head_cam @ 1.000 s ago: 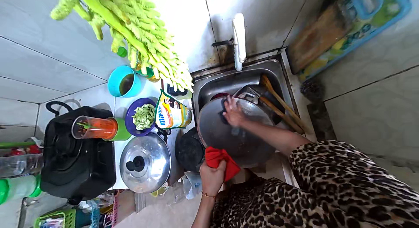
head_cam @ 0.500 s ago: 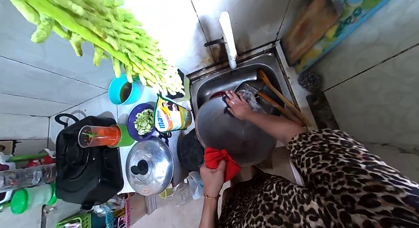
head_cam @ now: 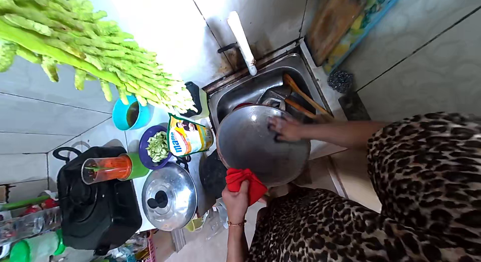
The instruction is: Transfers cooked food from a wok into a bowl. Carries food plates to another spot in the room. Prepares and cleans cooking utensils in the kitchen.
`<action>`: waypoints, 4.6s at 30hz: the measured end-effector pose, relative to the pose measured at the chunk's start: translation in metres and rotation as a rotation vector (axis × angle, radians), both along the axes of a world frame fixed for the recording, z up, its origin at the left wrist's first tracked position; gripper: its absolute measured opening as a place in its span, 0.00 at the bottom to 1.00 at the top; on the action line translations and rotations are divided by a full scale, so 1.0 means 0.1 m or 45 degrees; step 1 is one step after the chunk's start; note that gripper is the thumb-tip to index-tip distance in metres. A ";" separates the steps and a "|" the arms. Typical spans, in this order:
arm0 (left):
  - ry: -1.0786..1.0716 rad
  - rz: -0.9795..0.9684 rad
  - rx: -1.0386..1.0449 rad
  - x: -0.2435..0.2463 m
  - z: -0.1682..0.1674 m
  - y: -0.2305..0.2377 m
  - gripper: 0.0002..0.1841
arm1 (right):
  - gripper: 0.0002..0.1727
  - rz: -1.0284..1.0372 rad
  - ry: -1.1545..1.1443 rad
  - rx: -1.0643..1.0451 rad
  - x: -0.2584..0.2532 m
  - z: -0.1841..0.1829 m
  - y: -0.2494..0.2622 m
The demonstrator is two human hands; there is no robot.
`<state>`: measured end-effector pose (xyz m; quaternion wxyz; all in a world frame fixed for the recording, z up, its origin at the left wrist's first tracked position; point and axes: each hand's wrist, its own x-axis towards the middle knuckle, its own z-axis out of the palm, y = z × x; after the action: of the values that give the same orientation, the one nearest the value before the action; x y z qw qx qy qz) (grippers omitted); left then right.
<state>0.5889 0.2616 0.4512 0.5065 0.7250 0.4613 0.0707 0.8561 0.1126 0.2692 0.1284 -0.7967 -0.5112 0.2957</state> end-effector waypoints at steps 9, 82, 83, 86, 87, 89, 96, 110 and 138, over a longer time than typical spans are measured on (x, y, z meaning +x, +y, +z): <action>-0.032 -0.017 0.104 0.07 -0.04 0.05 0.07 | 0.36 -0.192 0.653 0.135 -1.12 0.58 0.90; 0.064 -0.162 0.242 0.06 -0.03 0.12 0.12 | 0.24 -0.313 0.722 0.224 -1.20 0.74 0.70; 0.073 -0.160 0.240 0.06 -0.02 0.13 0.12 | 0.23 -0.357 0.792 0.368 -1.25 0.83 0.83; 0.067 -0.160 0.270 0.07 -0.01 0.12 0.13 | 0.21 -0.571 0.921 0.432 -1.22 0.95 1.09; 0.062 -0.157 0.274 0.06 -0.01 0.11 0.13 | 0.19 -0.629 0.971 0.390 -1.18 0.93 1.11; 0.057 -0.158 0.282 0.04 -0.04 0.10 0.13 | 0.16 -0.668 0.990 0.339 -1.07 0.77 1.07; 0.028 -0.148 0.304 -0.05 -0.10 0.07 0.14 | 0.32 -0.490 0.134 0.335 0.12 0.05 0.60; 0.158 -0.147 0.213 -0.01 0.01 0.09 0.13 | 0.40 -0.599 0.414 0.809 -0.76 0.55 1.90; 0.067 -0.082 0.136 0.08 0.02 0.10 0.07 | 0.39 -0.467 0.440 0.154 -0.85 0.27 1.16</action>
<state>0.5971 0.2712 0.4529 0.4568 0.7671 0.4464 0.0597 0.7713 0.2283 0.2965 0.3127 -0.8045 -0.3454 0.3683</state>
